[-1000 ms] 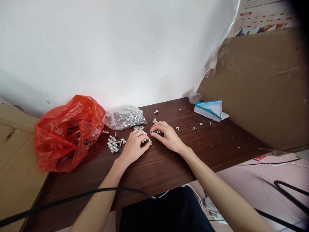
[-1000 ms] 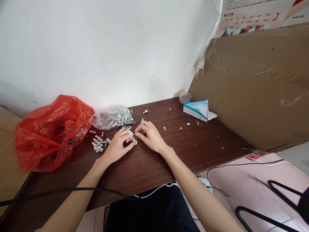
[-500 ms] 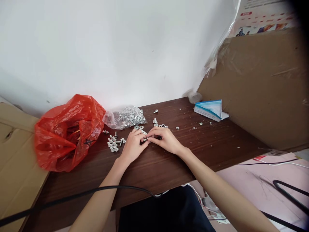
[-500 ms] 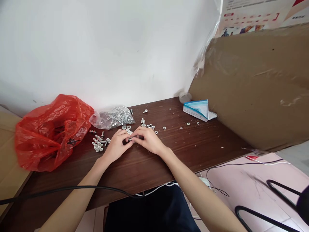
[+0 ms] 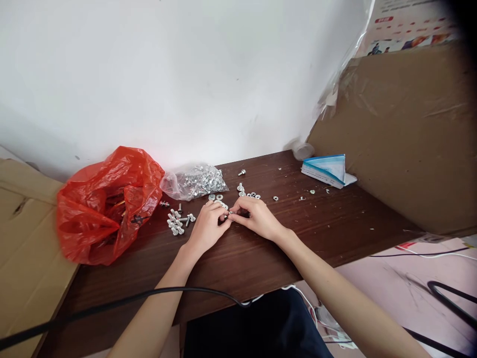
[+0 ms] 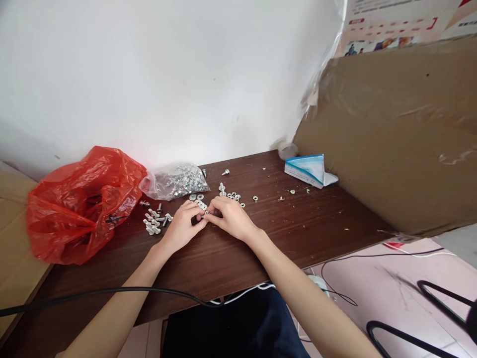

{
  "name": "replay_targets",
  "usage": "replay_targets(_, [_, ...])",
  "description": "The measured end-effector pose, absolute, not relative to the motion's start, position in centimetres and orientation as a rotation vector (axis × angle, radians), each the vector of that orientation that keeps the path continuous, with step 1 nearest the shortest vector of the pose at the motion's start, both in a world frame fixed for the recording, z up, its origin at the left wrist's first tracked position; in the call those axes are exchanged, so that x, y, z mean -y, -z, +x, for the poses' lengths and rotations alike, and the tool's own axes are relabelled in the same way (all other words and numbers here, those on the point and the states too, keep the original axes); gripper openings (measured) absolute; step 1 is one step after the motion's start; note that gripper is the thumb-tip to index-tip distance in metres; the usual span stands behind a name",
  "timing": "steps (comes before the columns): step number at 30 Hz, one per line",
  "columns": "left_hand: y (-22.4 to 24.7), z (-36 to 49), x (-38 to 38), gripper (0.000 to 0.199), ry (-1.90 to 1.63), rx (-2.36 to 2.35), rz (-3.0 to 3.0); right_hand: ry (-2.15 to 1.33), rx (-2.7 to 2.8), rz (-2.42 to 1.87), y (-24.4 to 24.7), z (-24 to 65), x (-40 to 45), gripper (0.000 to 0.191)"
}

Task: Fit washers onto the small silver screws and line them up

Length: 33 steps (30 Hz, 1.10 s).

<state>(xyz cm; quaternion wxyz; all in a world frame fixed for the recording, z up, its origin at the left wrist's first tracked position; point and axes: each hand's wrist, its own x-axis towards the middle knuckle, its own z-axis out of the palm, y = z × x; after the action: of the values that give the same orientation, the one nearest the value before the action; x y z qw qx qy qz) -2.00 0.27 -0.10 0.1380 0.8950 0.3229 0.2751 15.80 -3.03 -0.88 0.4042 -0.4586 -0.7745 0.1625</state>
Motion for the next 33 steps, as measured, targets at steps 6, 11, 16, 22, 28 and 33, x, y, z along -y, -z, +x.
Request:
replay_targets(6, [0.14, -2.00, -0.17, 0.021, -0.766, -0.935, 2.628, -0.318, 1.985, -1.120, 0.78, 15.67, 3.15, 0.021])
replay_targets(11, [0.14, -1.82, -0.17, 0.022, -0.764, -0.948, 2.640, -0.344, 2.002, -1.101, 0.62, 15.75, 3.22, 0.018])
replay_targets(16, [0.16, -1.81, -0.29, 0.020, -0.774, -0.970, 2.622, -0.390, 2.000, -1.085, 0.52, 15.89, 3.21, 0.013])
replay_targets(22, [0.24, -1.93, -0.35, 0.019, -0.766, -0.973, 2.579, -0.410, 1.995, -1.018, 0.38, 16.03, 3.20, 0.010])
replay_targets(28, [0.26, -1.85, -0.39, 0.022, -0.766, -0.970, 2.564, -0.477, 1.966, -0.976, 0.21, 16.19, 3.11, 0.009])
replay_targets(33, [0.31, -1.91, -0.43, 0.021, -0.766, -0.959, 2.565, -0.530, 1.946, -0.979, 0.15, 16.28, 3.20, 0.010])
